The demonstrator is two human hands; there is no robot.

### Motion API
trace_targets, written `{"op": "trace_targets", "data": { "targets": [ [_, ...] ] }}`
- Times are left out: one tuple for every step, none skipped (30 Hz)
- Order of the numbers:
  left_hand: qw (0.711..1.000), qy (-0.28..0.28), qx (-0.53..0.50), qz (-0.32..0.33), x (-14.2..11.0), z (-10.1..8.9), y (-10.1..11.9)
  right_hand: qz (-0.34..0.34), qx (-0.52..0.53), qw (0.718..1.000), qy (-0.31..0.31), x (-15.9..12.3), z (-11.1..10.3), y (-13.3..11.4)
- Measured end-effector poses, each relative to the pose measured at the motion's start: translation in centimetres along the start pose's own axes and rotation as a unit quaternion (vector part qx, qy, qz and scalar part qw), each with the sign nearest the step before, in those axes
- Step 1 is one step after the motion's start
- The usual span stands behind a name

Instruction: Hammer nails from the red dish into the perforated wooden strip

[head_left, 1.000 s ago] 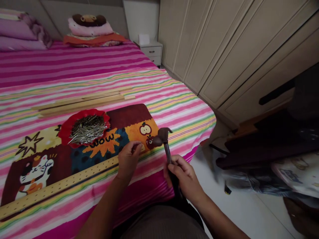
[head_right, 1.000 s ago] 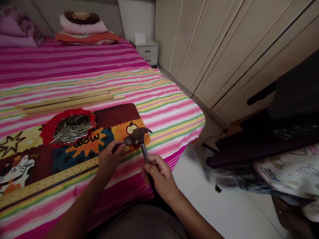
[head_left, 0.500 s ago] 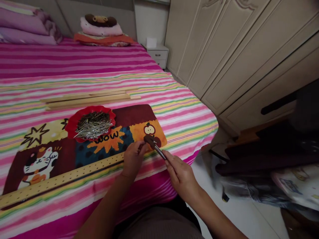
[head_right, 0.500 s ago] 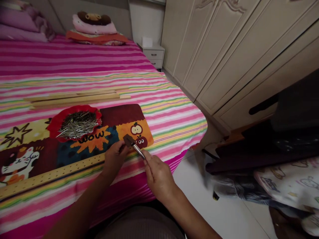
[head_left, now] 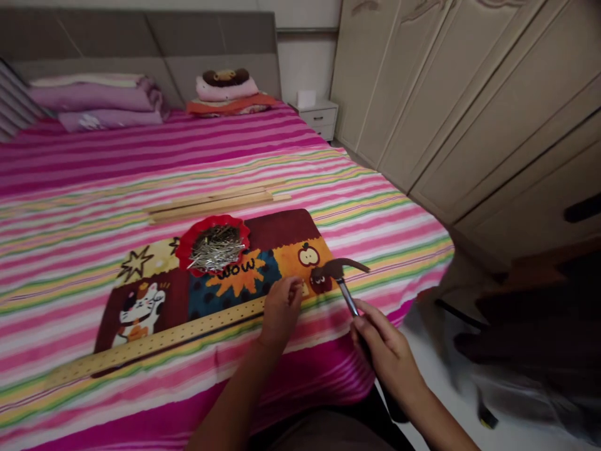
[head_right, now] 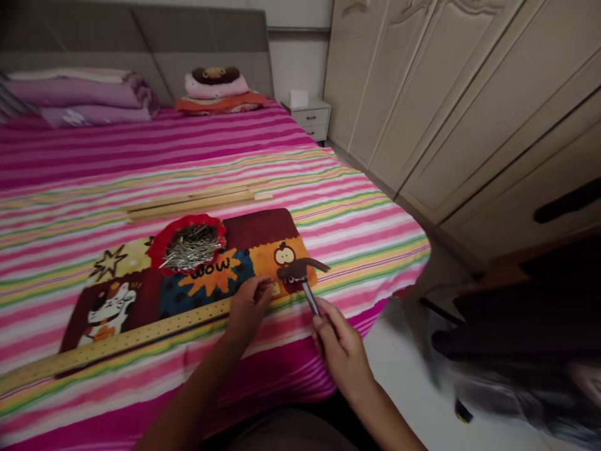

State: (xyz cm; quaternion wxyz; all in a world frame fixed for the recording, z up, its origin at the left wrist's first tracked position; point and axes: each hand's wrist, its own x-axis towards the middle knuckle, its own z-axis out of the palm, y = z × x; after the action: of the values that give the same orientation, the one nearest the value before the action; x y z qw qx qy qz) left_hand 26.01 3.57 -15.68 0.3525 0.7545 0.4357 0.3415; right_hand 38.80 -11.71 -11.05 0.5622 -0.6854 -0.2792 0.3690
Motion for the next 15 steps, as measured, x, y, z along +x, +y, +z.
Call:
{"op": "trace_targets", "data": {
  "targets": [
    [1.000, 0.008, 0.000, 0.004, 0.1, -0.6, -0.2, 0.032, 0.034, 0.999, 0.015, -0.1, 0.0, 0.3],
    [1.000, 0.020, 0.005, 0.003, 0.4, -1.4, -0.4, 0.057, 0.059, 0.996, 0.028, -0.2, -0.1, 0.5],
    [0.999, 0.039, 0.016, -0.004, 0.7, -2.3, -0.6, 0.076, 0.073, 0.994, 0.037, -0.2, -0.2, 0.8],
    [0.997, 0.062, 0.033, -0.016, 1.2, -3.5, -0.8, 0.090, 0.081, 0.992, 0.045, -0.3, -0.4, 1.0],
    [0.994, 0.087, 0.056, -0.033, 1.8, -4.7, -1.1, 0.100, 0.084, 0.990, 0.051, -0.3, -0.6, 1.2],
    [0.989, 0.114, 0.084, -0.050, 2.5, -6.0, -1.3, 0.107, 0.086, 0.989, 0.057, -0.3, -0.7, 1.4],
    [0.981, 0.138, 0.119, -0.063, 3.3, -7.3, -1.6, 0.112, 0.090, 0.988, 0.063, -0.3, -0.9, 1.5],
    [0.974, 0.148, 0.158, -0.067, 4.2, -8.4, -1.8, 0.115, 0.095, 0.986, 0.068, -0.3, -1.0, 1.6],
    [0.967, 0.154, 0.194, -0.066, 5.1, -9.4, -2.1, 0.117, 0.102, 0.985, 0.071, -0.3, -1.1, 1.6],
    [0.960, 0.157, 0.224, -0.065, 5.9, -10.2, -2.4, 0.119, 0.109, 0.984, 0.072, -0.3, -1.2, 1.7],
    [0.952, 0.155, 0.253, -0.069, 6.8, -10.8, -2.7, 0.121, 0.114, 0.983, 0.073, -0.4, -1.2, 1.7],
    [0.945, 0.152, 0.279, -0.078, 7.5, -11.2, -2.9, 0.122, 0.116, 0.983, 0.074, -0.4, -1.3, 1.7],
    [0.938, 0.146, 0.302, -0.091, 8.2, -11.5, -3.1, 0.123, 0.118, 0.983, 0.075, -0.4, -1.2, 1.7],
    [0.931, 0.136, 0.321, -0.106, 8.8, -11.6, -3.2, 0.127, 0.119, 0.982, 0.075, -0.5, -1.2, 1.7],
    [0.926, 0.124, 0.335, -0.121, 9.3, -11.7, -3.3, 0.131, 0.119, 0.981, 0.076, -0.5, -1.2, 1.7]
  ]
}}
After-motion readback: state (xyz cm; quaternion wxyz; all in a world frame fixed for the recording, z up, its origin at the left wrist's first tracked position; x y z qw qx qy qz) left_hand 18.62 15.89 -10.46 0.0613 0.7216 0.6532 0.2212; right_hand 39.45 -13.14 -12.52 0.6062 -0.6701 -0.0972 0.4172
